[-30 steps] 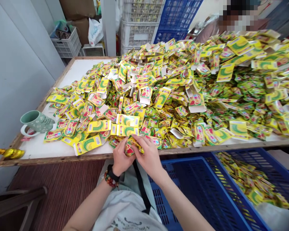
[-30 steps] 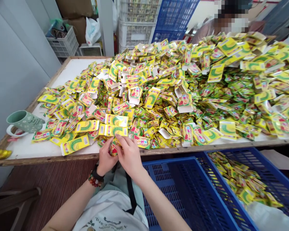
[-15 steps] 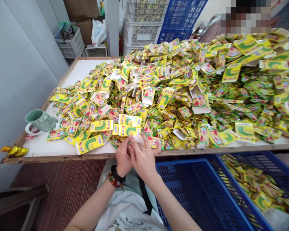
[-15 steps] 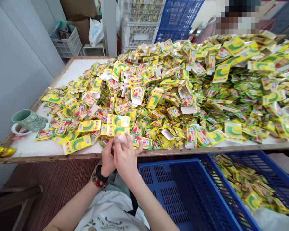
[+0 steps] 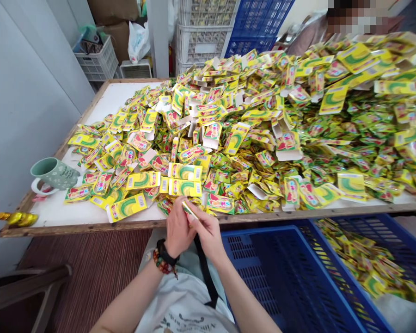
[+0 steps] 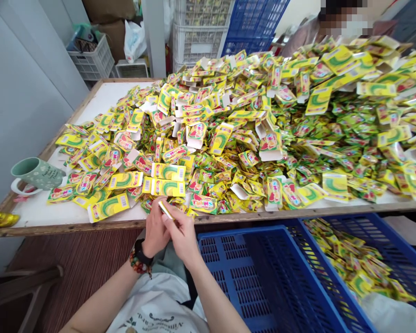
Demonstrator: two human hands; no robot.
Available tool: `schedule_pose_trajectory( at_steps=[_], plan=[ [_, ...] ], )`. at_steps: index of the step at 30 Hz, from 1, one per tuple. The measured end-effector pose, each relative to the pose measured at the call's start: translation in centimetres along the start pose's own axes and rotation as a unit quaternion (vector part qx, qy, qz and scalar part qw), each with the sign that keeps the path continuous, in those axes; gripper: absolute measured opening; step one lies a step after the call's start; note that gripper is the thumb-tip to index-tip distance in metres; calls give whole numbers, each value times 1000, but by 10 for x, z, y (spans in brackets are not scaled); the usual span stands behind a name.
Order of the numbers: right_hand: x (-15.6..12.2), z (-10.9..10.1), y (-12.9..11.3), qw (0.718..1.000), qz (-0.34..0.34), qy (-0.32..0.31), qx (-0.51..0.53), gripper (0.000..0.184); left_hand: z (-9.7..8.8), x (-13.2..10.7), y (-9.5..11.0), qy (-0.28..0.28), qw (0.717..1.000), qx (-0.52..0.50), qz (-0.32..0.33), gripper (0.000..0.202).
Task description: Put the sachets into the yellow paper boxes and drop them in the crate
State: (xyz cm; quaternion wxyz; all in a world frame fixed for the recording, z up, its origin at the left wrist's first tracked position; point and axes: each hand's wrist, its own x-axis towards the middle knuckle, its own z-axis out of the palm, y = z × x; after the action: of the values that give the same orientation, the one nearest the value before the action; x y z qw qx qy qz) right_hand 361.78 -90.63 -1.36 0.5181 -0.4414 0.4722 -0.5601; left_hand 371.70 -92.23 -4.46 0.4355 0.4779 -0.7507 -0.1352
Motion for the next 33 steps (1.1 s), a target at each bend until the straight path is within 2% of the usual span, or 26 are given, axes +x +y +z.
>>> schedule_pose_trajectory(
  at_steps=[3, 5, 7, 11, 15, 17, 19, 21, 23, 24, 26, 27, 28, 30, 33],
  plan=[
    [1, 2, -3, 994, -30, 24, -103, 33, 0, -2, -2, -13, 1000, -3, -12, 37],
    [4, 4, -3, 988, -27, 59, -139, 35, 2, -3, -4, -5, 1000, 7, -21, 39],
    [8, 4, -2, 983, -37, 61, -170, 36, 4, -3, -6, 4, 1000, 16, -22, 44],
    [9, -2, -6, 967, -102, -6, -232, 35, 6, -4, -9, 8, 1000, 19, -22, 44],
    [9, -7, -9, 916, -192, -80, -344, 40, 7, -5, -12, 10, 999, 8, -35, 37],
    [7, -6, -9, 903, -219, -93, -358, 39, 6, -5, -11, 19, 999, 6, -27, 34],
    [-1, -9, -10, 902, -242, -90, -345, 38, 2, -5, -7, 20, 1000, -9, -11, 33],
    [-16, -22, -15, 897, -260, -60, -351, 38, -6, -4, -1, -22, 999, -45, 17, 40],
    [-34, -45, -23, 876, -246, 18, -415, 36, -17, -5, 4, -84, 992, -79, 42, 52],
    [-40, -61, -26, 853, -224, 74, -466, 33, -21, -5, 5, -102, 990, -86, 41, 50],
    [-43, -92, -30, 787, -172, 180, -564, 31, -25, -3, 3, -86, 994, -62, 8, 29],
    [-38, -106, -28, 760, -153, 211, -595, 33, -24, -1, 1, -65, 997, -37, -12, 18],
    [-28, -117, -25, 746, -142, 223, -611, 36, -22, 3, -2, -49, 998, -10, -25, 10],
    [0, -130, -13, 749, -129, 214, -614, 41, -13, 13, -6, -43, 998, 42, -27, 12],
    [45, -132, 8, 755, -97, 200, -617, 46, 0, 28, -8, -69, 992, 100, -15, 25]
  ],
)
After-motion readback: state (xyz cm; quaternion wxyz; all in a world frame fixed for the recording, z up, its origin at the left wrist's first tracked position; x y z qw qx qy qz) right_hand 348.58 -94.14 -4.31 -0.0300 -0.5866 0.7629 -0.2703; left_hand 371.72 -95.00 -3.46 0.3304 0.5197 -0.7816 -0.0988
